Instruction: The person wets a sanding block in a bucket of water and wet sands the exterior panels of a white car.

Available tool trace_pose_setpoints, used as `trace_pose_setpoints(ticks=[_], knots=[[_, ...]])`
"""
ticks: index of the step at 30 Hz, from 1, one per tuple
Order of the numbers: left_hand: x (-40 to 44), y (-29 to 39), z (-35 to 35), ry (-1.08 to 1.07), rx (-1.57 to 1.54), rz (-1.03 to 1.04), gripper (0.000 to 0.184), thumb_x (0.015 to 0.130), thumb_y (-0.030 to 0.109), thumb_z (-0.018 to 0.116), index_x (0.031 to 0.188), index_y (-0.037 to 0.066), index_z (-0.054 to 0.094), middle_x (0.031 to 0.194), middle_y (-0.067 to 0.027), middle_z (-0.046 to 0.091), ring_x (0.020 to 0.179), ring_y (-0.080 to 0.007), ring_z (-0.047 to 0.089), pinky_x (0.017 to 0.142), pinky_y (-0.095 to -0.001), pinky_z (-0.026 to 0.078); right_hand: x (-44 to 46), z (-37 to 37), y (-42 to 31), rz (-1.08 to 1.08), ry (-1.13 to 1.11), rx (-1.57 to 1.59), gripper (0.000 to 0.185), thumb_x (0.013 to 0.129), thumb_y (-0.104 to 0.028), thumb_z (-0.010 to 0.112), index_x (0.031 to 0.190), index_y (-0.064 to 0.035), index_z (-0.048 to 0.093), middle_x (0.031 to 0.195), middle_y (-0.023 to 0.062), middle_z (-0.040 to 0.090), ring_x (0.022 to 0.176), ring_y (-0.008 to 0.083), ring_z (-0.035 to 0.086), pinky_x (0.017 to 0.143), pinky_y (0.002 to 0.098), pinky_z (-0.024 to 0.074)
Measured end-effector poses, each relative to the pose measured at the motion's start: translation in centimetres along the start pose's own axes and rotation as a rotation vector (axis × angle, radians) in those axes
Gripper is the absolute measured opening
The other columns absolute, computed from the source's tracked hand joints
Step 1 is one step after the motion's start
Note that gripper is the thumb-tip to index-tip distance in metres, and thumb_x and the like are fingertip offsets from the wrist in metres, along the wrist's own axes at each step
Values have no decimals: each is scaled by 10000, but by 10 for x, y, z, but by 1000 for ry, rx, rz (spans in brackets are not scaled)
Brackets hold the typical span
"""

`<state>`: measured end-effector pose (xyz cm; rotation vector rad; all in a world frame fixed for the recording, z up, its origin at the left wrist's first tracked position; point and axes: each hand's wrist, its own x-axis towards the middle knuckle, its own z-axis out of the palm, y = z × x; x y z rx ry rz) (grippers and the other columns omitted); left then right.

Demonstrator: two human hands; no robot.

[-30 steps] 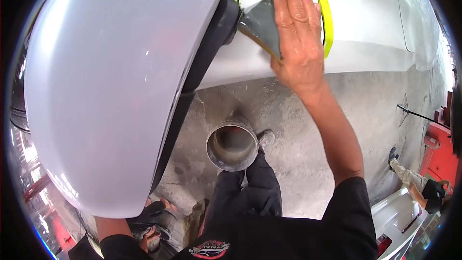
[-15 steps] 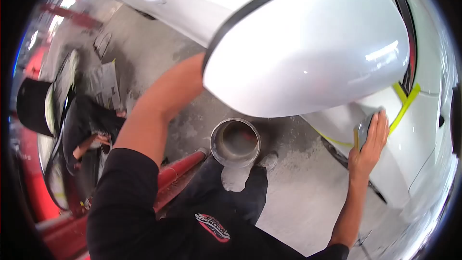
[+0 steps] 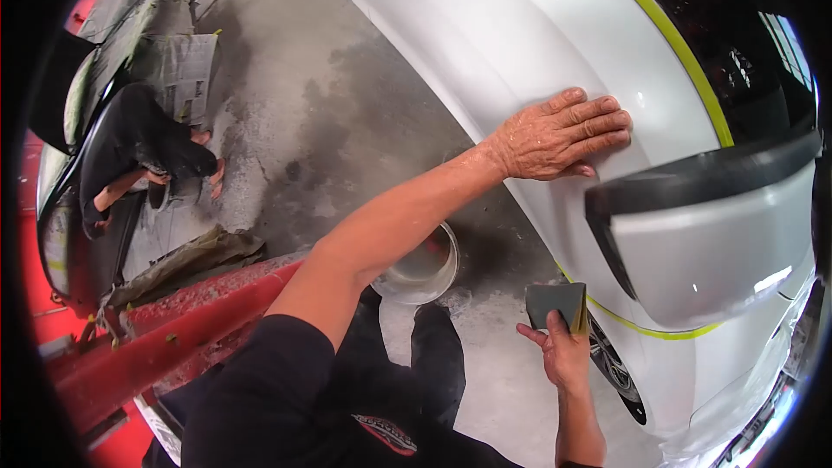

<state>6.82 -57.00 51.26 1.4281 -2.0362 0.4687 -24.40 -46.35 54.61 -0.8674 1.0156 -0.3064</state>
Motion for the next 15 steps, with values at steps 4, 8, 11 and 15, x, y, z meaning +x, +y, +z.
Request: trace_pose_setpoints(ticks=[4,8,11,15], knots=[[-8,-23,-3,-18,57,18,708,972,606,440,1541,187,398,1607,-44,363,1517,-234,264,1237,-480,184,24,21,-17,-105,-89,-268,406,1053,-151,509,1436,-39,434,1427,167,523,1207,235,592,897,440,615],[-21,-69,-7,80,65,-147,747,974,663,335,1548,188,393,1629,-37,319,1531,-235,217,1245,-441,189,50,39,-34,-388,16,-507,357,1036,-78,506,1378,21,528,1392,183,559,1202,232,601,922,405,593],[-21,-84,-11,78,83,-204,789,984,603,408,1551,61,322,1636,-140,257,1528,-317,202,1230,-475,201,65,53,-61,-644,32,-810,385,1005,25,524,1387,-20,540,1369,179,580,1179,212,624,923,382,580],[-15,-56,11,297,-116,-262,798,1021,564,407,1571,5,265,1654,-177,213,1535,-333,191,1228,-476,194,61,67,-85,-567,52,-681,379,1012,14,494,1390,33,513,1403,205,558,1276,322,570,995,426,571]])
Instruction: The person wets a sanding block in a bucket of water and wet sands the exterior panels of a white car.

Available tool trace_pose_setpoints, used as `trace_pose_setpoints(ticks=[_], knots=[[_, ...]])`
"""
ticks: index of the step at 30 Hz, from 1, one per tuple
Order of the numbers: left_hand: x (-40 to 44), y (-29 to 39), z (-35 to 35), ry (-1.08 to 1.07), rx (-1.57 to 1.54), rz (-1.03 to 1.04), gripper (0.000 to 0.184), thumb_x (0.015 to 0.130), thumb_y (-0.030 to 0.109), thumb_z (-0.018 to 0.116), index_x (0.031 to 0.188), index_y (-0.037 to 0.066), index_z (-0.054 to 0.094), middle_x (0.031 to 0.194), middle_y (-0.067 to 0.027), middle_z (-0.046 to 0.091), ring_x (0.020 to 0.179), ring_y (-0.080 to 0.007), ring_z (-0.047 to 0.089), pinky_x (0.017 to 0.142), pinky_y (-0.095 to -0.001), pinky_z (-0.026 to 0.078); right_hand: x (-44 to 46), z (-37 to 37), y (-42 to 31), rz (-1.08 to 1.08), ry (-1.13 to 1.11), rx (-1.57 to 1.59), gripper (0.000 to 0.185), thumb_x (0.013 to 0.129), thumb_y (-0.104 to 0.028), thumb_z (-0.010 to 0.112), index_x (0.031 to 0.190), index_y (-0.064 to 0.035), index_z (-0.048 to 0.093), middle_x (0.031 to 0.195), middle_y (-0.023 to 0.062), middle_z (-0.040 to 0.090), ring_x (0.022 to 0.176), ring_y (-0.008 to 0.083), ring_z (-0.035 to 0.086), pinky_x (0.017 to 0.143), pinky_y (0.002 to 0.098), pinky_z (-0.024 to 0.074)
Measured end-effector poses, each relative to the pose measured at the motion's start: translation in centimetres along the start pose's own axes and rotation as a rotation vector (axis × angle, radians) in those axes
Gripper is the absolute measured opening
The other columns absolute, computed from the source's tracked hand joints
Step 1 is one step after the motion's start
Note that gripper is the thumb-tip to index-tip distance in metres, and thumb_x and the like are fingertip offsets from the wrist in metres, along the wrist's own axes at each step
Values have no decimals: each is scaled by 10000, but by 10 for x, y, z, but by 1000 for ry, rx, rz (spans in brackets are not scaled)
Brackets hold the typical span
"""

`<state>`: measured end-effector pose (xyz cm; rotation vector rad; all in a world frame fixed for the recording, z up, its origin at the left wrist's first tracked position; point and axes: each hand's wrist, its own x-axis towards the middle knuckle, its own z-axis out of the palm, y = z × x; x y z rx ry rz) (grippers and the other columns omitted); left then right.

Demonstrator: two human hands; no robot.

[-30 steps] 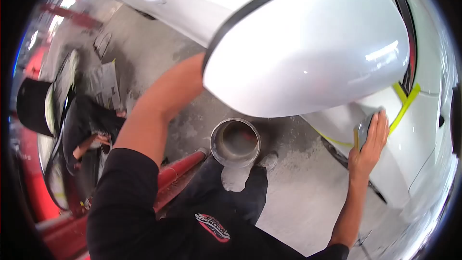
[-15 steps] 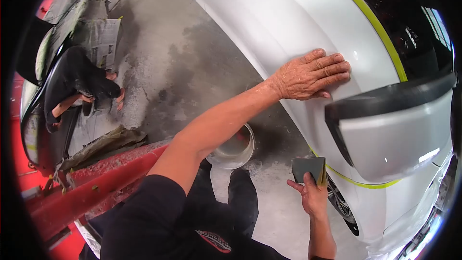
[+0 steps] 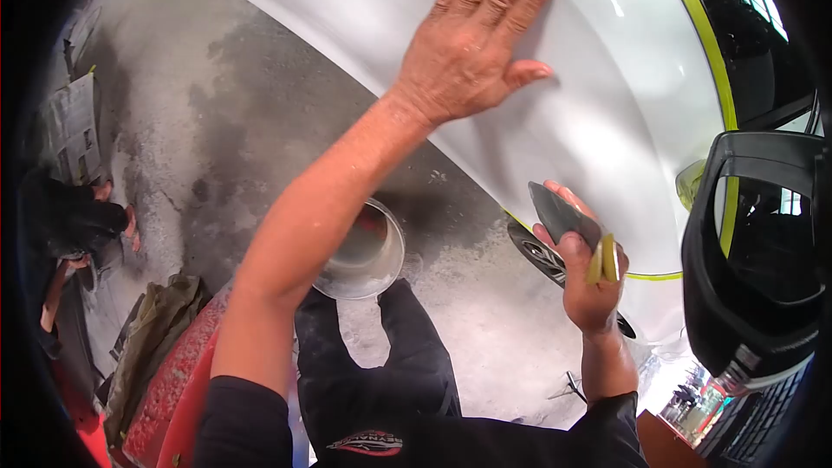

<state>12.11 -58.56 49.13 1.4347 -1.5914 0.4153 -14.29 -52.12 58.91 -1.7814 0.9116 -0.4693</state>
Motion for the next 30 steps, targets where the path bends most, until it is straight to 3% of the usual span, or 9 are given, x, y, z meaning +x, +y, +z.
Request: trace_pose_setpoints(ticks=[3,8,15,21,22,23,25,26,30], knots=[[-3,36,15,12,-43,-84,754,1003,641,274,1568,146,342,1649,-50,268,1538,-252,193,1254,-441,160,-2,-3,1,-57,36,79,373,1021,-51,516,1375,67,518,1364,242,579,1260,346,579,964,433,585],[-12,86,33,-86,-3,3,721,1009,626,246,1563,179,359,1644,-58,280,1540,-245,183,1258,-448,141,-7,-6,0,-162,65,114,396,1036,-159,531,1348,84,546,1310,281,610,1186,334,638,905,414,583],[-15,79,36,-74,145,211,671,983,600,349,1546,238,389,1625,9,327,1529,-191,220,1270,-418,146,10,-27,0,-581,50,-799,548,984,-203,612,1428,78,454,1399,297,527,1307,426,526,1051,488,483],[1,-9,10,110,34,79,639,985,514,500,1473,100,490,1520,-134,471,1473,-283,346,1205,-421,275,63,-28,22,-864,187,-1288,494,944,-73,596,1411,55,500,1431,286,514,1381,434,447,1157,543,326],[3,-21,-8,15,233,2,778,1029,563,389,1555,-3,302,1623,-203,276,1522,-329,232,1235,-453,189,64,-33,31,-882,194,-1327,493,943,-63,588,1414,53,499,1447,285,500,1401,432,424,1168,546,305],[-1,-51,-1,150,218,6,744,1047,544,352,1546,-7,316,1591,-229,323,1507,-337,265,1237,-433,196,59,-38,38,-828,183,-1419,499,940,-59,584,1418,53,494,1466,288,476,1414,432,402,1174,549,289],[-19,-65,-28,76,333,-193,638,1069,419,371,1517,-35,354,1555,-242,381,1472,-354,333,1225,-447,232,47,-51,53,-712,163,-1602,511,935,-49,578,1426,52,483,1505,295,427,1442,432,359,1186,556,256],[-37,-87,-31,140,141,-157,578,1040,425,470,1519,105,422,1586,-141,380,1474,-303,339,1196,-467,269,39,-57,66,-687,177,-1621,553,908,-2,557,1449,53,454,1541,304,368,1464,458,302,1193,585,206],[-159,-99,-59,-166,232,-329,589,1067,353,406,1546,17,334,1598,-196,337,1497,-368,275,1210,-480,222,35,-43,85,-581,390,-1656,536,874,75,460,1407,63,513,1513,272,440,1434,472,350,1192,597,172]])
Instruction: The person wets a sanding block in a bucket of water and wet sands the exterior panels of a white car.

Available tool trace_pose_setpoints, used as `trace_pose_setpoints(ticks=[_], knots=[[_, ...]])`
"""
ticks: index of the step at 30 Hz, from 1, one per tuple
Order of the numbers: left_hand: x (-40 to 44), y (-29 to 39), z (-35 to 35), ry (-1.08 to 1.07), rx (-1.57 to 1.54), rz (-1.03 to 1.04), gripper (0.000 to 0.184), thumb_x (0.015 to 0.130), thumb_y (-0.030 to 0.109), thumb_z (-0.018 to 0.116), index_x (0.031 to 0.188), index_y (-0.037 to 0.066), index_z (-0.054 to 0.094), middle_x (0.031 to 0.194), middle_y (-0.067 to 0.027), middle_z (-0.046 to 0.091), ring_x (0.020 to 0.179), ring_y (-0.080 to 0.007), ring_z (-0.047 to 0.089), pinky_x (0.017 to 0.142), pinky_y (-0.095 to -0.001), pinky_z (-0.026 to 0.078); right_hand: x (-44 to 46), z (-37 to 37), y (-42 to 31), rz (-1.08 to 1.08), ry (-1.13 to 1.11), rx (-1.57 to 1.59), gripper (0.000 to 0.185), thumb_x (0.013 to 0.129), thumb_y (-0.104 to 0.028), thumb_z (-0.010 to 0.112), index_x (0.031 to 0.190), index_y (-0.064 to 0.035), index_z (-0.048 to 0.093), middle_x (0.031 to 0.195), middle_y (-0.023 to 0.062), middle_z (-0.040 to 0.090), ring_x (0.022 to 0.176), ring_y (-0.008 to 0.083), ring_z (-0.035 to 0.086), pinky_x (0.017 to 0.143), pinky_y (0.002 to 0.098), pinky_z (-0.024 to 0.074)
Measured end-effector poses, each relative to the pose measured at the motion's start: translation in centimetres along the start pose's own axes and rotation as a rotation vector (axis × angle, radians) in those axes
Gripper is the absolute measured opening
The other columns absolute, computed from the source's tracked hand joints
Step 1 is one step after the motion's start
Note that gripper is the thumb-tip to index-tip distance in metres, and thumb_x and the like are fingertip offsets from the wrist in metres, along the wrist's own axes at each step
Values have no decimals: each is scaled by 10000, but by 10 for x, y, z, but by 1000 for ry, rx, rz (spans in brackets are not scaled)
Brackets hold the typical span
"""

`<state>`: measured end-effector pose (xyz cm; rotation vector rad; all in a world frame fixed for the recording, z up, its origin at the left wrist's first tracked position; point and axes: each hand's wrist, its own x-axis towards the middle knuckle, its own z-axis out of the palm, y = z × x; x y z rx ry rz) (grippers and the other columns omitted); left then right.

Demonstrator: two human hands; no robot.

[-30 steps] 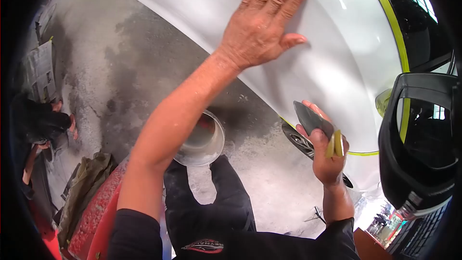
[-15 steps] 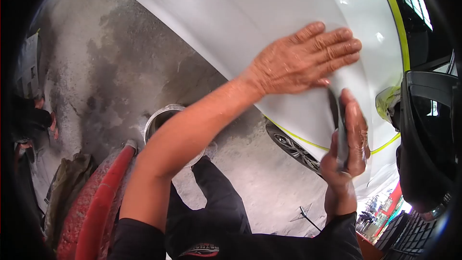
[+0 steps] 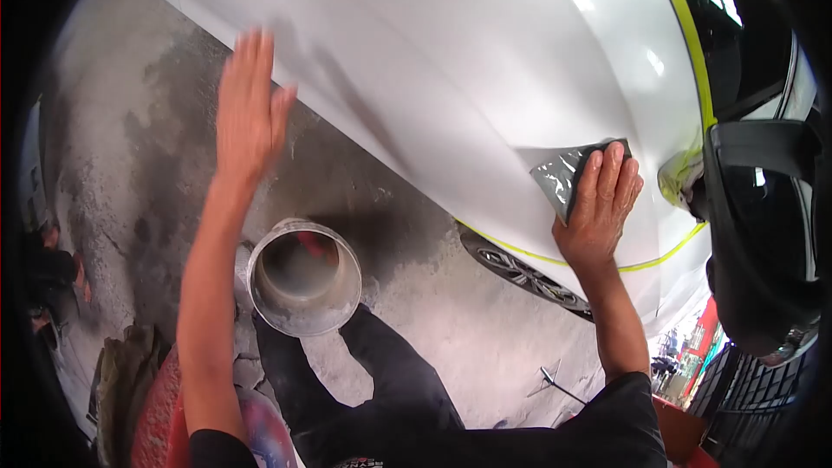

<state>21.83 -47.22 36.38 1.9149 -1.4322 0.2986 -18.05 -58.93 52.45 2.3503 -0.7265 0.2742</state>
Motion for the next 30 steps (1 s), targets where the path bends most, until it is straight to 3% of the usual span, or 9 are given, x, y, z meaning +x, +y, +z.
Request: trace_pose_setpoints(ticks=[6,12,16,20,24,26,27,30], knots=[[-196,-20,-24,-548,-11,-334,638,1056,396,409,1545,-3,316,1608,-205,305,1506,-360,255,1210,-507,223,95,-8,-39,-98,-13,-86,504,890,41,439,1383,96,527,1520,261,438,1487,395,310,1232,538,115],[-345,6,-68,-772,-78,-462,629,1040,352,458,1504,-58,348,1571,-250,343,1486,-400,279,1206,-528,229,180,-9,-74,-187,61,-58,501,907,-56,453,1382,76,539,1526,222,450,1470,378,351,1235,504,144],[-371,11,-82,-855,-103,-451,623,1057,373,419,1496,-65,358,1569,-249,351,1474,-411,299,1199,-522,240,210,-4,-90,-190,110,-49,549,887,-65,472,1425,35,513,1552,190,429,1470,353,359,1240,483,139],[-366,-2,-88,-856,-110,-517,626,1047,366,439,1489,-71,366,1555,-260,367,1461,-414,322,1195,-517,253,139,-20,-50,-111,-87,-74,541,882,-24,484,1417,44,521,1536,211,443,1479,357,342,1241,514,77],[-371,-25,-90,-838,-78,-526,617,1030,327,480,1490,-68,368,1538,-273,381,1447,-418,344,1194,-514,260,81,-11,-27,-68,-5,-23,537,864,40,466,1397,76,527,1514,260,446,1469,403,341,1224,538,139],[-369,-32,-91,-832,-71,-524,610,1033,321,476,1489,-70,368,1535,-276,384,1441,-422,350,1191,-515,263,105,-10,-37,-79,24,62,540,856,60,468,1392,89,525,1510,280,440,1458,424,351,1213,542,182],[-366,-33,-91,-822,-73,-523,606,1035,317,474,1489,-71,369,1534,-277,385,1439,-424,352,1190,-515,265,129,-18,-49,-82,-26,24,529,868,29,466,1389,94,525,1516,278,434,1436,432,382,1190,536,250],[-356,-34,-95,-805,-87,-503,593,1040,307,468,1484,-74,372,1530,-282,390,1434,-430,356,1185,-517,269,197,-16,-82,-174,63,74,515,916,-65,423,1401,84,513,1529,256,427,1421,428,405,1181,521,284]])
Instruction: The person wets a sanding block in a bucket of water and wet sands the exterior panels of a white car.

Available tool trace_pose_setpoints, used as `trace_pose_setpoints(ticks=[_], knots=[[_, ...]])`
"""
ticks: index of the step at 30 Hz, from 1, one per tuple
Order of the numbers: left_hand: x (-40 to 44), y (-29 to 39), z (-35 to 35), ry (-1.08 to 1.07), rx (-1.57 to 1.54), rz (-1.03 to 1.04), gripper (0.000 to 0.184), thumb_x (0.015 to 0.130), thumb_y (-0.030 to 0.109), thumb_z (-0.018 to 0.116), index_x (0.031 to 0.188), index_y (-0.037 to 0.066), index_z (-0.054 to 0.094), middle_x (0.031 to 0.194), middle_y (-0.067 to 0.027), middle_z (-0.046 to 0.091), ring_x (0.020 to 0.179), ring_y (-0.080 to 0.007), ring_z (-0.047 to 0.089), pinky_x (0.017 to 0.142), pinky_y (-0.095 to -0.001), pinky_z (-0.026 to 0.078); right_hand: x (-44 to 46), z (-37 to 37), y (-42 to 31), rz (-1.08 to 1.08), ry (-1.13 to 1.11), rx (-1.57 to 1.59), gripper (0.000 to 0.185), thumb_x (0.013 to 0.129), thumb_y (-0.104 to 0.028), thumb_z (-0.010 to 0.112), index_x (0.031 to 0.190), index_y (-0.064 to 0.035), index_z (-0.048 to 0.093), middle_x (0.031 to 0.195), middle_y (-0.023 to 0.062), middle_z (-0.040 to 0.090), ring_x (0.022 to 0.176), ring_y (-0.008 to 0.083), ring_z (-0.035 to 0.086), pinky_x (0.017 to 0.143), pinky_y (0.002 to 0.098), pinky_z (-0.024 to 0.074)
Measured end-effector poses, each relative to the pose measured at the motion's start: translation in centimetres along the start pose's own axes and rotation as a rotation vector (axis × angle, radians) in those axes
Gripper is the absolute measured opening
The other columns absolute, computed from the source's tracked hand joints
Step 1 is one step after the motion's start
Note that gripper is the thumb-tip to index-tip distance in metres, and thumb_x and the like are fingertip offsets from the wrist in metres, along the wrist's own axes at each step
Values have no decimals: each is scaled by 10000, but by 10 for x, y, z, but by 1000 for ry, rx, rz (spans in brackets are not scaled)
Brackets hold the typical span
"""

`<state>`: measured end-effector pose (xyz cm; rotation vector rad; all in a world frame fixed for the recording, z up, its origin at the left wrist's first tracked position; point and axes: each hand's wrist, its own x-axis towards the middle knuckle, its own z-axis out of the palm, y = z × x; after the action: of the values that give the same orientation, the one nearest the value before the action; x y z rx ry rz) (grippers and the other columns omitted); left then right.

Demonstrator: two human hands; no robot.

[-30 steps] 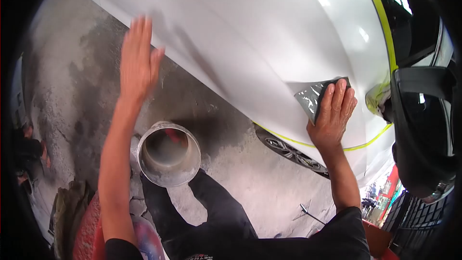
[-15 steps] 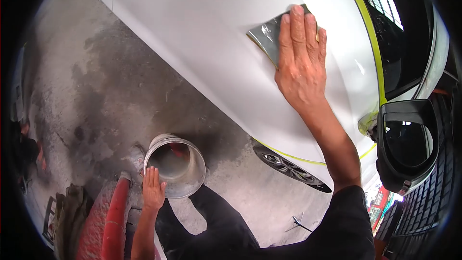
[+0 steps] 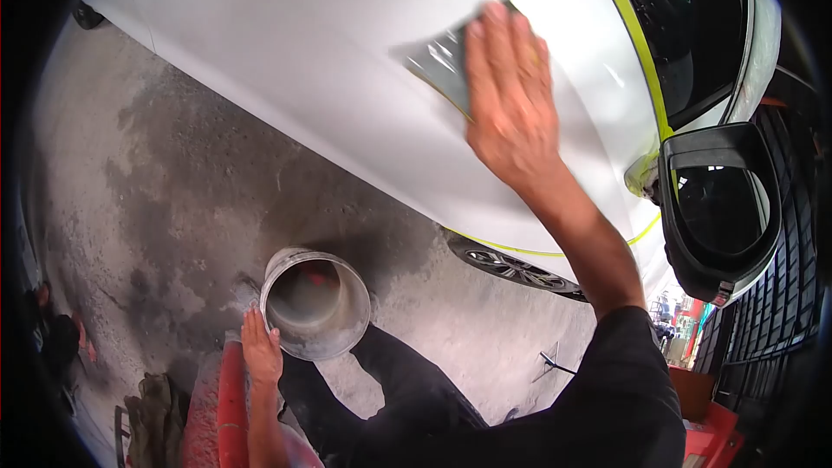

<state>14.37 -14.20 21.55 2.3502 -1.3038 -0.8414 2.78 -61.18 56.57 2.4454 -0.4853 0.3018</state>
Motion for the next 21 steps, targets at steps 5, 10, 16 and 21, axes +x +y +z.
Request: trace_pose_setpoints(ticks=[5,10,16,21], knots=[[0,-5,-2,0,-25,-13,580,1040,297,467,1479,-73,382,1526,-285,394,1433,-437,353,1182,-515,272,-55,-10,23,146,5,43,601,854,42,509,1451,76,451,1555,272,376,1449,431,362,1197,531,240],[-13,-17,0,-60,-23,-84,575,1045,299,459,1475,-76,386,1532,-283,387,1437,-437,345,1187,-508,266,-71,-13,28,219,2,70,728,789,121,578,1493,65,399,1568,304,326,1478,444,298,1206,540,214],[-6,-10,-14,-97,-72,-100,584,1055,323,431,1472,-84,389,1548,-281,365,1442,-438,335,1194,-494,255,59,9,-7,56,187,158,551,843,5,505,1385,101,501,1496,304,432,1401,452,418,1165,549,315],[-1,-17,-17,-70,-87,-79,623,1065,381,395,1438,-117,419,1506,-326,396,1408,-468,373,1182,-496,280,-40,-11,24,223,25,104,620,832,48,527,1449,61,466,1546,272,391,1448,428,367,1186,533,264]])
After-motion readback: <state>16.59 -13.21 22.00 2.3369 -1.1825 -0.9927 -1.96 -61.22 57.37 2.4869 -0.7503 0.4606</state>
